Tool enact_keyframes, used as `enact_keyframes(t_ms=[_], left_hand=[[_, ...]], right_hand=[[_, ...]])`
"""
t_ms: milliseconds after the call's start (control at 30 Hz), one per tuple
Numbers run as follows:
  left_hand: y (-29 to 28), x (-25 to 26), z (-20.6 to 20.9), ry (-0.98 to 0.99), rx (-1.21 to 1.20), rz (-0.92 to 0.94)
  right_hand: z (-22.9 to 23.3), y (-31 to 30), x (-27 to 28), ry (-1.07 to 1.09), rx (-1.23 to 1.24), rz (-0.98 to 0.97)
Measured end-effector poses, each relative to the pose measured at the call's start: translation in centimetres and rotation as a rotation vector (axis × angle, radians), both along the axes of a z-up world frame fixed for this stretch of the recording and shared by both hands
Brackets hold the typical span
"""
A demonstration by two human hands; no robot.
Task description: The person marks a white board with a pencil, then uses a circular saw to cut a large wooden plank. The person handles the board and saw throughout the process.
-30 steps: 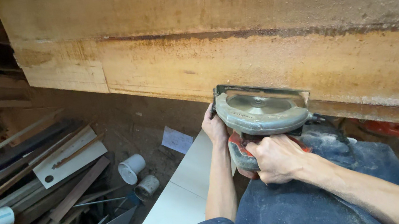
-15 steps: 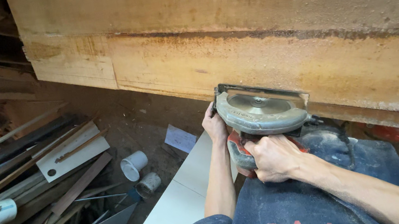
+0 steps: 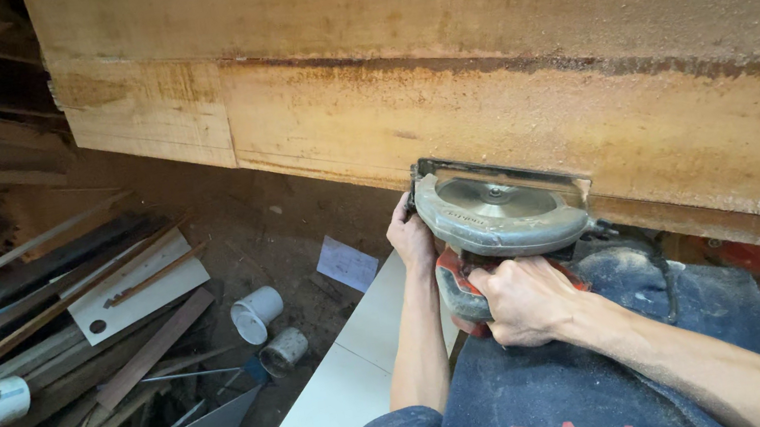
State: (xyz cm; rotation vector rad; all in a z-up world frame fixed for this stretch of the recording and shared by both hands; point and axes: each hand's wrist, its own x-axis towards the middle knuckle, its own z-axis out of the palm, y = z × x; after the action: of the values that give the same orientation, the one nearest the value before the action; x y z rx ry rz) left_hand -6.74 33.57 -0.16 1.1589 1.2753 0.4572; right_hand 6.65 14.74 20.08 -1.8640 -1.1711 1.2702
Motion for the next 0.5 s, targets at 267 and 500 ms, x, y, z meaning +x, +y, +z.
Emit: enact_keyframes(t_ms=[267, 500], left_hand=[[1.7, -0.6, -0.5, 0.023, -0.022, 0.012], [3.1, -1.0, -1.2, -0.011, -0.024, 0.031]], right_hand=[[-0.1, 1.5, -0.4, 0.002, -0.011, -0.003], [-0.2, 3.0, -0.9, -0.015, -0.066, 0.039]])
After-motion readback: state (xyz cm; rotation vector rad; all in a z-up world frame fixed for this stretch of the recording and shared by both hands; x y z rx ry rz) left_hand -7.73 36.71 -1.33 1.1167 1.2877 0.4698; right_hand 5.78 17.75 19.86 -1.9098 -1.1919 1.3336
